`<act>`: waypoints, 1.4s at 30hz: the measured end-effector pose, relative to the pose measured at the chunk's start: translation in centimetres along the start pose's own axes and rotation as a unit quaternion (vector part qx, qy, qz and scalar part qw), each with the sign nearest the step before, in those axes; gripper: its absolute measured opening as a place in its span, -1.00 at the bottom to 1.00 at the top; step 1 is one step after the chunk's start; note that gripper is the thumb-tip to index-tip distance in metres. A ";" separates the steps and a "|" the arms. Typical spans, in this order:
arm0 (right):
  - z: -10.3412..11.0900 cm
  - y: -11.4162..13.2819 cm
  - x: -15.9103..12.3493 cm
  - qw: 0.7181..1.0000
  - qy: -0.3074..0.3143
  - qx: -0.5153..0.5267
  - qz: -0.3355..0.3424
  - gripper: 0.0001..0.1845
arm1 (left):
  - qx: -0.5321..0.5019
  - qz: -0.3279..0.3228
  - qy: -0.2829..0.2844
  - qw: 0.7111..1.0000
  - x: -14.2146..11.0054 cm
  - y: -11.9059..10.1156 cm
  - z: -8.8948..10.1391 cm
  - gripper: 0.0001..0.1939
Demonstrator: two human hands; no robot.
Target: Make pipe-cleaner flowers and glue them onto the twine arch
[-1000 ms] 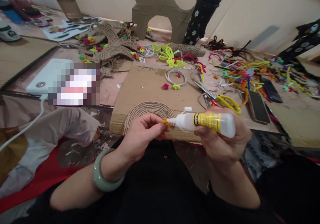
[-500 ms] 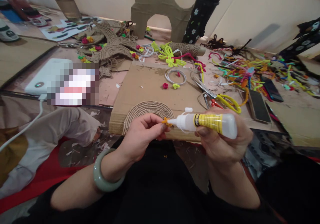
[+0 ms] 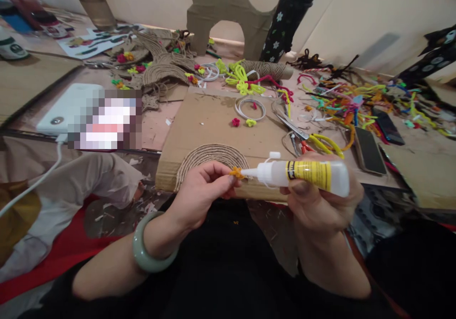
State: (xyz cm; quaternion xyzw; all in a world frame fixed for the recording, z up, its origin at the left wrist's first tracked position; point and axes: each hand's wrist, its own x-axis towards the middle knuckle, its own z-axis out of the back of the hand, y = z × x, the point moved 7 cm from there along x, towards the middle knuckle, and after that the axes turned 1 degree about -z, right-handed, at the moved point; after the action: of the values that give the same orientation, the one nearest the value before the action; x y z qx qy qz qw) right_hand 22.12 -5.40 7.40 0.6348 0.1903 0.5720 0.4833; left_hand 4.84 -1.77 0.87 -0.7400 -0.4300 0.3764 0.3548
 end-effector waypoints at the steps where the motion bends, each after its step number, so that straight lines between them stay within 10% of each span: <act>1: 0.1 0.1 0.0 1.000 -0.017 0.002 0.022 -0.72 | 0.000 0.000 -0.002 1.000 0.0 0.0 0.0 -0.92; 8: 0.2 0.7 0.2 0.995 -0.044 0.064 0.063 -0.77 | 0.004 0.010 -0.011 1.000 0.2 0.0 -0.1 -0.91; 21: -2.1 -3.0 -0.3 0.936 -0.014 0.314 -0.160 -0.68 | -0.011 -0.003 -0.030 0.999 0.3 -0.9 -0.3 -0.85; 42: -0.5 -2.0 1.1 0.953 0.049 0.242 -0.174 -0.65 | 0.083 -0.029 -0.032 0.996 0.8 -2.7 -0.5 -0.90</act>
State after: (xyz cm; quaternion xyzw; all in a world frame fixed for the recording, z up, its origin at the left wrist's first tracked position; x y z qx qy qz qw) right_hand 22.57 -3.43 6.26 0.6610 0.4538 0.4464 0.3973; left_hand 4.58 -0.15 3.22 -0.6833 -0.4294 0.4235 0.4116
